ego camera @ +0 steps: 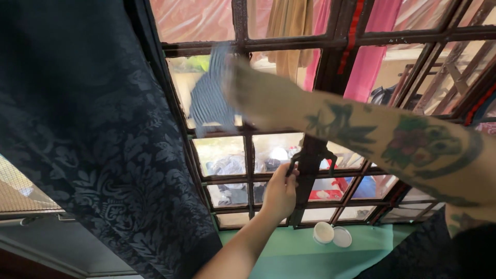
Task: The person cleans the glass panes of a multi-paned window using a checkered cloth. They wipe the glass systematically, moving from the upper sections down to the lower panes and the window sill, while occasionally adjusting the cloth.
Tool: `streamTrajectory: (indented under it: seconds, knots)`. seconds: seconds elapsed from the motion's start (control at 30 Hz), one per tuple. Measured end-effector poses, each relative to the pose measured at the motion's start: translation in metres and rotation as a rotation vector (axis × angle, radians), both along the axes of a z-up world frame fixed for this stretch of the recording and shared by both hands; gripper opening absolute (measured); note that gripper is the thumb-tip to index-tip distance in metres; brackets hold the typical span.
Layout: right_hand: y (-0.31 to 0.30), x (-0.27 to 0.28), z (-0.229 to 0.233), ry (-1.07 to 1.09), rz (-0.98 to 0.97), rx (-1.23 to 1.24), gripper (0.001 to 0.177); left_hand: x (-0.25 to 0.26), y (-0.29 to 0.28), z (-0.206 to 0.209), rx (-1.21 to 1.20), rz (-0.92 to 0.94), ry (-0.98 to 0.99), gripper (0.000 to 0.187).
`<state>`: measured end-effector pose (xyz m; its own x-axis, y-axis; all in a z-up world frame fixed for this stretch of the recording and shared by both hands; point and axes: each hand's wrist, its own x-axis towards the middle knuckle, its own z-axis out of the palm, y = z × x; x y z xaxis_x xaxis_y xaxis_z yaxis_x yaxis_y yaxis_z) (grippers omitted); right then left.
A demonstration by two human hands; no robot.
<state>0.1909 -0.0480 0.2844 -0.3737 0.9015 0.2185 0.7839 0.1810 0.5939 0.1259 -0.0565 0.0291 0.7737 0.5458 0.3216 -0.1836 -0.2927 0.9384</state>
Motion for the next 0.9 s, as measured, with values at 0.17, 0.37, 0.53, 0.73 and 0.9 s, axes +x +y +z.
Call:
streamTrajectory:
  seconds: [0.17, 0.37, 0.53, 0.73, 0.9]
  knots:
    - [-0.006, 0.012, -0.032, -0.240, 0.362, 0.135, 0.020, 0.001, 0.002, -0.010, 0.058, 0.006, -0.057, 0.036]
    - [-0.003, 0.030, 0.025, -0.274, 0.262, 0.153, 0.032, -0.004, -0.001, -0.003, 0.013, -0.005, -0.021, 0.038]
    - [-0.008, 0.015, -0.022, -0.357, 0.399, 0.130, 0.041, -0.007, 0.004, -0.019, -0.117, -0.055, -0.031, 0.045]
    - [-0.003, 0.026, 0.010, -0.387, 0.254, 0.232, 0.045, -0.032, 0.009, -0.031, -0.067, 0.017, -0.152, 0.027]
    - [0.004, 0.015, -0.046, -0.128, 0.348, 0.243, 0.033, -0.059, 0.007, -0.041, -0.068, 0.002, -0.199, 0.020]
